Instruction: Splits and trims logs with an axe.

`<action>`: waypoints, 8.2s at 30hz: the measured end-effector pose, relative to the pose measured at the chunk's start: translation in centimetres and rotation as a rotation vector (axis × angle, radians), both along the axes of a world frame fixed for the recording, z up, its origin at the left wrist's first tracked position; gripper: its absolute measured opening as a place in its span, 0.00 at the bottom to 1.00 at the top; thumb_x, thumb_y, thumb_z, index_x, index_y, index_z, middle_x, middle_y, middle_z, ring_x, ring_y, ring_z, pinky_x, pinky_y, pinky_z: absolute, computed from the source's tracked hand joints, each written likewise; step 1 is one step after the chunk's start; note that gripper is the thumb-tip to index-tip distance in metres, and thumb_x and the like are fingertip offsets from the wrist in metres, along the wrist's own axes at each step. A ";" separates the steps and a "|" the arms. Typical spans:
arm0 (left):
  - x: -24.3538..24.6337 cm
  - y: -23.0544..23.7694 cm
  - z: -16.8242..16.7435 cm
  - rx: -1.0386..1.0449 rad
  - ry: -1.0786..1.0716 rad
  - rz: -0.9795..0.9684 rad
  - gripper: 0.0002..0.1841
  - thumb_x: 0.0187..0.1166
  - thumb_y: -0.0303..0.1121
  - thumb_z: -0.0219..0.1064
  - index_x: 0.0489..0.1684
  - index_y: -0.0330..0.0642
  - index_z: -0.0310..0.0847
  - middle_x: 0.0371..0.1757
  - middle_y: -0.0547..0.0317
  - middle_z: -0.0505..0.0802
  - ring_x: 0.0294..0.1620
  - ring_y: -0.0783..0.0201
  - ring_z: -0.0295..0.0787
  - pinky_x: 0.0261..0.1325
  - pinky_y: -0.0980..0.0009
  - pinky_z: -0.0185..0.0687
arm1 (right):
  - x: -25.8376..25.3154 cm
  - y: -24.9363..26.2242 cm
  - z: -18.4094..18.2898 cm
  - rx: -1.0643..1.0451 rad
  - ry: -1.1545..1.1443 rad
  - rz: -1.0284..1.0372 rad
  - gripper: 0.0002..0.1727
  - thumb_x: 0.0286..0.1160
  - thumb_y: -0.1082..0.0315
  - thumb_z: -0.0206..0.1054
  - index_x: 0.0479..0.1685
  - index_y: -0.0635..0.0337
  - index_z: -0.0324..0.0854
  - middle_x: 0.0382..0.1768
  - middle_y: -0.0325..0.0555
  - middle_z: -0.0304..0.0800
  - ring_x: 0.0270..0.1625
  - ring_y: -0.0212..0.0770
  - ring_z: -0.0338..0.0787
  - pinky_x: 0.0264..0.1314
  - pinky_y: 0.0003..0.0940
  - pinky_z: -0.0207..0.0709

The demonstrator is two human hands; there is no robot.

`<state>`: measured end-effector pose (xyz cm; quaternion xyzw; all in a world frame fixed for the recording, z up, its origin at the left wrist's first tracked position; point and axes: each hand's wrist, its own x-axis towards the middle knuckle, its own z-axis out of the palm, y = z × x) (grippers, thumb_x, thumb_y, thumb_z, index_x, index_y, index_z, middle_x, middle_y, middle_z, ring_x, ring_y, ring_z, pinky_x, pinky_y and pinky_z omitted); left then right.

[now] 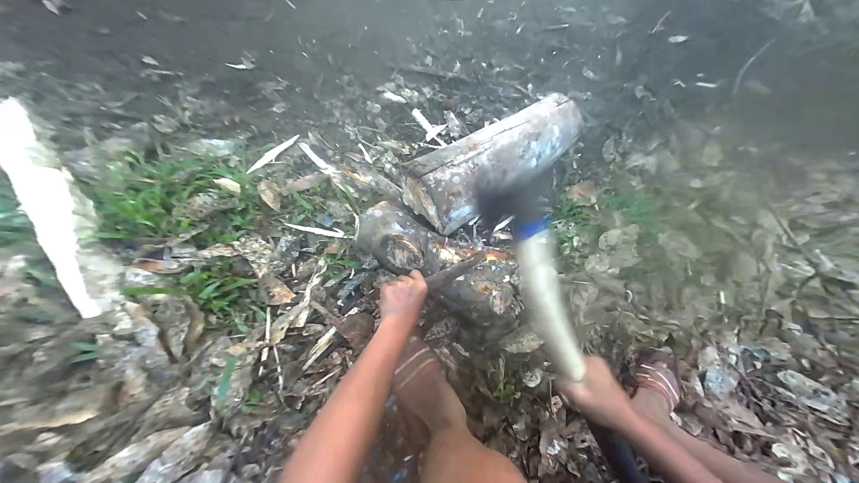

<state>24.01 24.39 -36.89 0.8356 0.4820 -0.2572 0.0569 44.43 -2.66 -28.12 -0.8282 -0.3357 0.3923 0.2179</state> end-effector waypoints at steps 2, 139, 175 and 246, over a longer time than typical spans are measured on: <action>0.1 -0.4 0.0 -0.012 -0.003 -0.013 0.15 0.86 0.20 0.52 0.67 0.27 0.70 0.49 0.30 0.89 0.50 0.34 0.91 0.47 0.44 0.85 | 1.2 -1.6 -3.5 -0.324 0.073 0.050 0.18 0.60 0.53 0.74 0.33 0.60 0.84 0.24 0.46 0.85 0.26 0.44 0.87 0.35 0.52 0.83; 10.3 6.0 4.7 0.053 -1.492 0.942 0.23 0.84 0.40 0.69 0.68 0.33 0.74 0.42 0.49 0.90 0.40 0.59 0.91 0.51 0.58 0.88 | -1.0 4.4 -5.6 -0.123 0.175 -0.094 0.18 0.60 0.59 0.76 0.46 0.59 0.82 0.28 0.42 0.88 0.27 0.38 0.89 0.35 0.42 0.86; 6.1 -2.5 2.0 0.069 -1.975 0.765 0.05 0.85 0.34 0.67 0.39 0.47 0.79 0.28 0.67 0.84 0.26 0.72 0.82 0.32 0.74 0.83 | -2.6 2.3 2.4 0.059 -0.060 -0.004 0.17 0.58 0.51 0.71 0.40 0.52 0.86 0.22 0.29 0.85 0.23 0.24 0.84 0.26 0.30 0.81; 7.0 -3.4 1.7 0.144 -1.939 0.867 0.04 0.83 0.29 0.64 0.42 0.41 0.84 0.38 0.64 0.87 0.35 0.75 0.84 0.41 0.75 0.84 | -2.3 7.3 8.4 0.253 -0.179 0.089 0.12 0.58 0.54 0.71 0.36 0.49 0.85 0.22 0.24 0.85 0.23 0.18 0.83 0.25 0.22 0.79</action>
